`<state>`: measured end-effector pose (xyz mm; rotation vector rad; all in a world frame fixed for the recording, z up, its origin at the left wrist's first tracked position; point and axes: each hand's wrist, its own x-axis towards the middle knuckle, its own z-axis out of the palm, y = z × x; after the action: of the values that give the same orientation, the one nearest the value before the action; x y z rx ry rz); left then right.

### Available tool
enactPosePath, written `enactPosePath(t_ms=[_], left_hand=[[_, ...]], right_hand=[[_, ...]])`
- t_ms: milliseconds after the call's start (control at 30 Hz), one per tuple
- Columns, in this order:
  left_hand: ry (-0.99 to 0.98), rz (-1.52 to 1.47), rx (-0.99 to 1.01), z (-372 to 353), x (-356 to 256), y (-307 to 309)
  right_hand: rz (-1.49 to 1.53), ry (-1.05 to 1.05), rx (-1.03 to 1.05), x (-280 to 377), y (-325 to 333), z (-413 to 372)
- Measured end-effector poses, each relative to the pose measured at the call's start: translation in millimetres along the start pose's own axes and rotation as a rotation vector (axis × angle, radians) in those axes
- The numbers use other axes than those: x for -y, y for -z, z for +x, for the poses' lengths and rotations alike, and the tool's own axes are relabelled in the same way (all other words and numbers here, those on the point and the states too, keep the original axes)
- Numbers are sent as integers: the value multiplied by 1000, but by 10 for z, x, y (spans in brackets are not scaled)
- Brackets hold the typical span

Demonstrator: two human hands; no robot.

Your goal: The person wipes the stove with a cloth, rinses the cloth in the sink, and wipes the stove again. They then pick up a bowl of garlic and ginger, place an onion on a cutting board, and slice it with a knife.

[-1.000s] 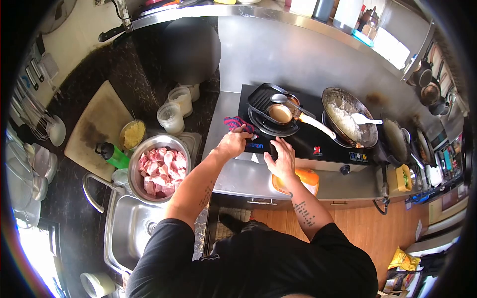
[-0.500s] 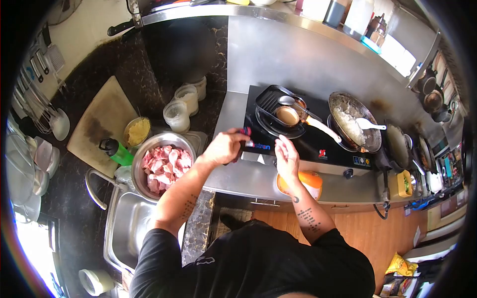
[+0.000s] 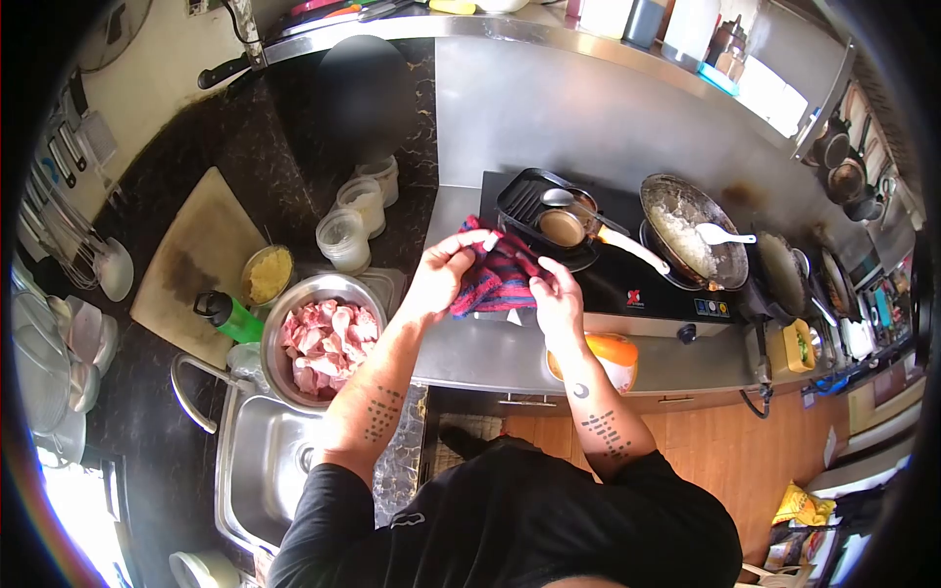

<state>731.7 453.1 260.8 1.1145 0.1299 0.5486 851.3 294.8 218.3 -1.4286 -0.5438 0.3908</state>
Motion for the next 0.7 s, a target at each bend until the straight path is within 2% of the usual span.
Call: enactPosePath(t_ms=[67, 100, 133, 267, 333, 433, 533, 700], left_hand=[[94, 84, -87, -25, 270, 105], [89, 239, -128, -50, 451, 194], [173, 431, -189, -98, 520, 242], [137, 467, -301, -95, 648, 260], [102, 373, -358, -11, 659, 292], [74, 335, -407, 93, 658, 345], [85, 278, -446, 193, 668, 441], [64, 277, -532, 466, 708, 597]], right_hand=[[-760, 239, -15, -56, 58, -28], [-1048, 210, 20, -40, -8, -98], [-1195, 255, 52, -136, -84, -139], [-1190, 460, 73, -353, -402, 27], [-1159, 346, 197, -380, -518, 260], [-1187, 262, 189, -481, -708, 417], [-1198, 369, 137, -599, -824, 562], [-1172, 311, 211, -676, -984, 1004]])
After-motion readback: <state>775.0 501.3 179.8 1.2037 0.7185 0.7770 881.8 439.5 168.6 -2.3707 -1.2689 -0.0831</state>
